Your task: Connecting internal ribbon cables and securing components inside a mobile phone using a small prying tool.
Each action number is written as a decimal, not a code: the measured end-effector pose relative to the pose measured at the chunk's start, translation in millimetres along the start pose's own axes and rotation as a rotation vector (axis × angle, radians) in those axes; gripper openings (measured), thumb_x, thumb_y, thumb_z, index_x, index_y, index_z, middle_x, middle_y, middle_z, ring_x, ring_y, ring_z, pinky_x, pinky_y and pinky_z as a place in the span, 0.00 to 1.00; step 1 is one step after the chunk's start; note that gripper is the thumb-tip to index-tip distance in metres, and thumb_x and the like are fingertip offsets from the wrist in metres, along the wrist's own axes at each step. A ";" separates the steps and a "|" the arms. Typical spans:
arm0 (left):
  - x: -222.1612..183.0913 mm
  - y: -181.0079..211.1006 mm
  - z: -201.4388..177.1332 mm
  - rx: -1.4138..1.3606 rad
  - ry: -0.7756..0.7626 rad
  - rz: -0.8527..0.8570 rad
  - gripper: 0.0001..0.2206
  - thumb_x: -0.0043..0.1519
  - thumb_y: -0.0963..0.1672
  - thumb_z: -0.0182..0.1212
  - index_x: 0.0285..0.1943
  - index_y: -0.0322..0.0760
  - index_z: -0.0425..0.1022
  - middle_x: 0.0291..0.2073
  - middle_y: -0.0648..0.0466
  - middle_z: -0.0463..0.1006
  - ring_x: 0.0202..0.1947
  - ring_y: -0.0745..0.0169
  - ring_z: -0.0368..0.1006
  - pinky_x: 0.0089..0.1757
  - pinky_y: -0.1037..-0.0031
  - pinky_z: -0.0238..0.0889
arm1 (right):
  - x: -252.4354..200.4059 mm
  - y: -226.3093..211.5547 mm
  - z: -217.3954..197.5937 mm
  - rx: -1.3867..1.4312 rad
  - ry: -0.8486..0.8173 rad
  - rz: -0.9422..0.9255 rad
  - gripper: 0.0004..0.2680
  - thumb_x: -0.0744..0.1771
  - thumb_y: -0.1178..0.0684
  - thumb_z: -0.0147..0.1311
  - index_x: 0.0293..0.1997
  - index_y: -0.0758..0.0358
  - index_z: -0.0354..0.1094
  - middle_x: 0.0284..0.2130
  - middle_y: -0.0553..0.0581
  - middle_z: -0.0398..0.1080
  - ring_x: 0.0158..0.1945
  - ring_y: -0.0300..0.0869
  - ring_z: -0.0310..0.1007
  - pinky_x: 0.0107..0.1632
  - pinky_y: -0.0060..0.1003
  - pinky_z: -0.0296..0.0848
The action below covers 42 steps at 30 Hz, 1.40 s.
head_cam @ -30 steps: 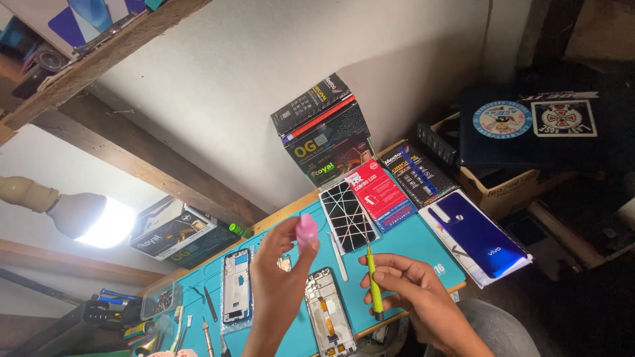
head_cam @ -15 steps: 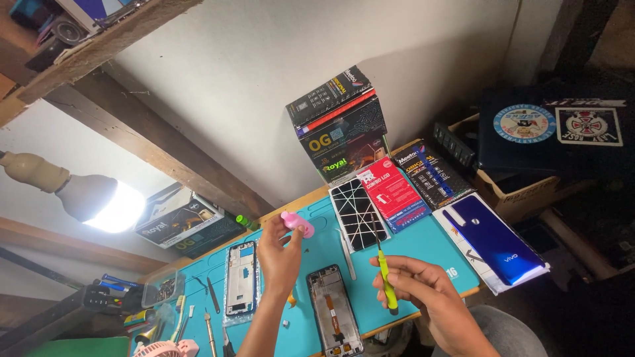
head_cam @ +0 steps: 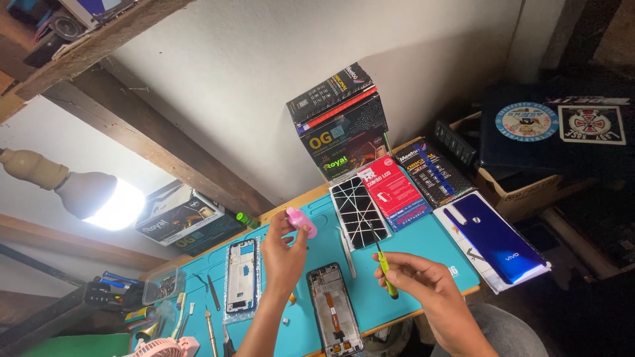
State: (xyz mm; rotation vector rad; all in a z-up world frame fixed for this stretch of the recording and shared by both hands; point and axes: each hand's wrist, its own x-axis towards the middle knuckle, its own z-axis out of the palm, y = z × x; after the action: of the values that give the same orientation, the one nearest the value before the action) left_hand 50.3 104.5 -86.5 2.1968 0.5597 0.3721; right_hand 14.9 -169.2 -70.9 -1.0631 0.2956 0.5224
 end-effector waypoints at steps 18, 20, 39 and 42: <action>-97.6 93.2 -15.5 -0.029 -0.031 0.507 0.16 0.63 0.43 0.69 0.60 0.41 0.79 0.53 0.53 0.85 0.53 0.53 0.81 0.51 0.59 0.73 | 7.8 15.8 -6.5 -0.086 -0.031 -0.282 0.14 0.63 0.65 0.69 0.55 0.71 0.85 0.34 0.61 0.79 0.39 0.45 0.78 0.40 0.41 0.82; -101.2 93.7 -13.0 0.092 -0.066 0.558 0.19 0.60 0.41 0.71 0.62 0.45 0.79 0.54 0.55 0.84 0.53 0.55 0.77 0.48 0.59 0.68 | 3.3 7.0 -3.6 -0.065 -0.039 -0.216 0.15 0.63 0.63 0.67 0.56 0.73 0.84 0.36 0.69 0.87 0.40 0.51 0.85 0.45 0.46 0.86; -97.0 95.5 -8.8 0.356 -0.043 0.654 0.18 0.63 0.45 0.67 0.64 0.49 0.81 0.52 0.55 0.79 0.52 0.51 0.72 0.49 0.51 0.60 | 3.5 8.5 -10.6 0.044 -0.078 -0.197 0.16 0.61 0.66 0.70 0.55 0.78 0.83 0.33 0.70 0.84 0.33 0.51 0.82 0.41 0.43 0.84; -96.4 95.6 -9.0 0.378 -0.048 0.630 0.19 0.62 0.45 0.68 0.64 0.50 0.81 0.52 0.55 0.79 0.53 0.51 0.72 0.50 0.50 0.61 | 3.9 8.7 -12.0 0.034 -0.076 -0.203 0.16 0.61 0.65 0.71 0.54 0.77 0.83 0.32 0.67 0.82 0.34 0.48 0.80 0.39 0.41 0.83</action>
State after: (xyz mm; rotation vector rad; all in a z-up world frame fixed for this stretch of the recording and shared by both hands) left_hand -10.8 7.3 -13.6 2.7153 -0.1235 0.5717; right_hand 13.8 -175.5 -84.9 -1.0249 0.1267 0.3732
